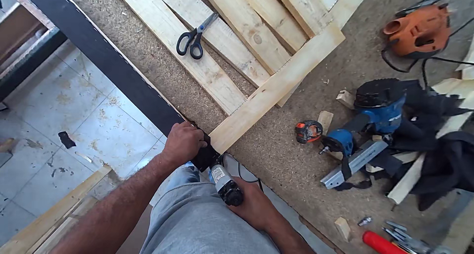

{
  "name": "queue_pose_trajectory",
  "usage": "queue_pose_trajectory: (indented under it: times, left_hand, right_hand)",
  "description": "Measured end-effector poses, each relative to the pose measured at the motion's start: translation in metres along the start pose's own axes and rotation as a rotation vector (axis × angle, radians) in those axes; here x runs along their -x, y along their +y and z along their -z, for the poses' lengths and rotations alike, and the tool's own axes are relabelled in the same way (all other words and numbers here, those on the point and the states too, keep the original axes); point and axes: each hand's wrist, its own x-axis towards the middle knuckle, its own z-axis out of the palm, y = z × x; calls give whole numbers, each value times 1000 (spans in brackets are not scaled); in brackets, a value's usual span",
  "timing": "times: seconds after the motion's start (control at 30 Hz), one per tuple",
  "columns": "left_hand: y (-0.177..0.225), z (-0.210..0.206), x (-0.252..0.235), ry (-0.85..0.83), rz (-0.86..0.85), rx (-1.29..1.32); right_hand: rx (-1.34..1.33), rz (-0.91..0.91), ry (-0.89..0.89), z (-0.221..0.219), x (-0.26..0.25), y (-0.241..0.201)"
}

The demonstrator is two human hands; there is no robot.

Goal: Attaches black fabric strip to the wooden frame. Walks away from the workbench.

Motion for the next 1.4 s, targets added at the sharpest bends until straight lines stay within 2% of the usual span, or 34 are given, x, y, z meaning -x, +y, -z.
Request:
queue_pose_trajectory:
  times: [0.83,0.93,1.07,1.23,1.33,1.4]
  left_hand:
    - [-4,2,-7,-9,-66,23]
    - [1,9,-5,9,-79,8]
    - [4,17,0,43,-41,-25]
    - [7,39,29,161,216,91]
    - [19,48,50,65,353,166]
    - [34,49,58,-48,400,215]
  right_hand:
    - [70,-37,-156,-2,-5,-11]
    - [25,-5,-64,-1,11,3]
    - [8,-81,286,16,42,34]
    - [184,-336,629,62,32,83]
    - [182,-509,622,99,8,81]
    - [152,-529,591,117,-4,78]
